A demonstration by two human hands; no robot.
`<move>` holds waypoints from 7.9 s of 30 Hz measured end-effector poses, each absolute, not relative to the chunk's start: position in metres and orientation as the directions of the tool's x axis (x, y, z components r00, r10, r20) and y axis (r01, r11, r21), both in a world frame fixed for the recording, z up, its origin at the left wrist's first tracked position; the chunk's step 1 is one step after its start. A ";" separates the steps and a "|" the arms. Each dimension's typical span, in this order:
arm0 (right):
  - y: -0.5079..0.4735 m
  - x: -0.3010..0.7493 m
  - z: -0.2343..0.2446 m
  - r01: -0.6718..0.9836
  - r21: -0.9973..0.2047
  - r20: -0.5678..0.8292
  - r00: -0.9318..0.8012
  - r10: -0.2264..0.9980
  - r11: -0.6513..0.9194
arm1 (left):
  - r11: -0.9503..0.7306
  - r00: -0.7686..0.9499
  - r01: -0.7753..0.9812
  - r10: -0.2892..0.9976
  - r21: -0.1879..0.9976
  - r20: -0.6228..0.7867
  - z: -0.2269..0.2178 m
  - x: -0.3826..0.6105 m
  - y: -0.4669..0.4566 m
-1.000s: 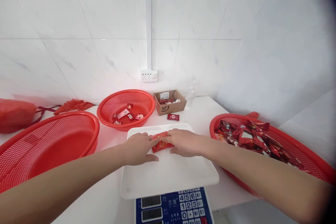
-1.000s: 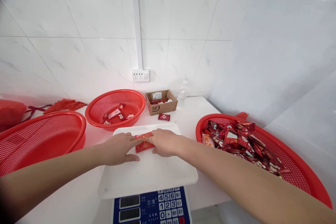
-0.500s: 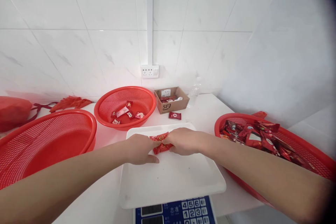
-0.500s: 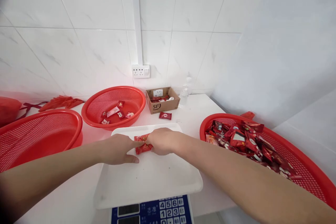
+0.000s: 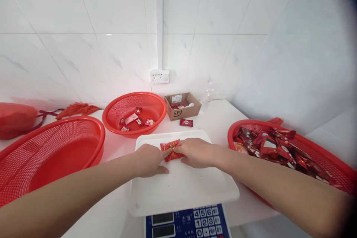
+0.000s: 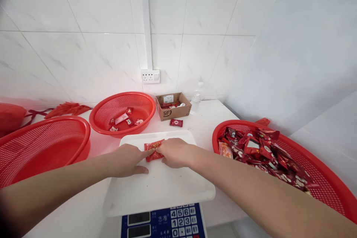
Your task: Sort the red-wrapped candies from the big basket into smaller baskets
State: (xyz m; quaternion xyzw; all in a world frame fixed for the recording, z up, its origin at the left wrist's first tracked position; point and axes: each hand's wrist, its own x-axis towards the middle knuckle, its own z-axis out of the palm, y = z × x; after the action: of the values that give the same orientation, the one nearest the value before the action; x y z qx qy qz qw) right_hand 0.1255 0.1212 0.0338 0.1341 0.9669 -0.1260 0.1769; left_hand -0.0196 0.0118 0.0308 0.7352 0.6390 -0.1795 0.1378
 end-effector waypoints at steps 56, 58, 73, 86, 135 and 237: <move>0.111 0.134 0.043 0.328 -0.124 -0.491 -0.840 0.229 0.937 | -0.107 0.123 0.992 0.861 0.060 -0.493 0.047 -0.015 -0.002; 0.109 0.134 0.041 0.324 -0.108 -0.485 -0.842 0.235 0.940 | -0.113 0.119 0.993 0.865 0.044 -0.488 0.046 -0.014 -0.002; 0.099 0.141 0.041 0.261 -0.055 -0.425 -0.879 0.214 0.964 | -0.164 0.148 0.986 0.863 0.008 -0.483 0.048 -0.006 -0.008; 0.096 0.137 0.033 0.256 -0.040 -0.405 -0.888 0.219 0.966 | -0.150 0.151 0.988 0.871 0.040 -0.468 0.046 -0.007 -0.004; 0.099 0.152 0.031 0.299 -0.123 -0.321 -0.914 0.247 0.946 | -0.090 0.113 0.992 0.949 0.092 -0.296 0.020 -0.021 -0.021; 0.076 0.150 0.016 0.186 -0.943 0.021 -0.792 0.610 0.274 | 0.013 -0.289 0.176 0.956 0.984 0.039 0.004 0.004 -0.021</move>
State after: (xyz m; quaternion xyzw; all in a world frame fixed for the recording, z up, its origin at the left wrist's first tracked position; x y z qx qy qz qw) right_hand 0.1499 0.0755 0.0165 0.2570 0.7742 -0.5448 -0.1943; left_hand 0.0044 -0.0210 0.0037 0.4665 0.6071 0.5254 0.3713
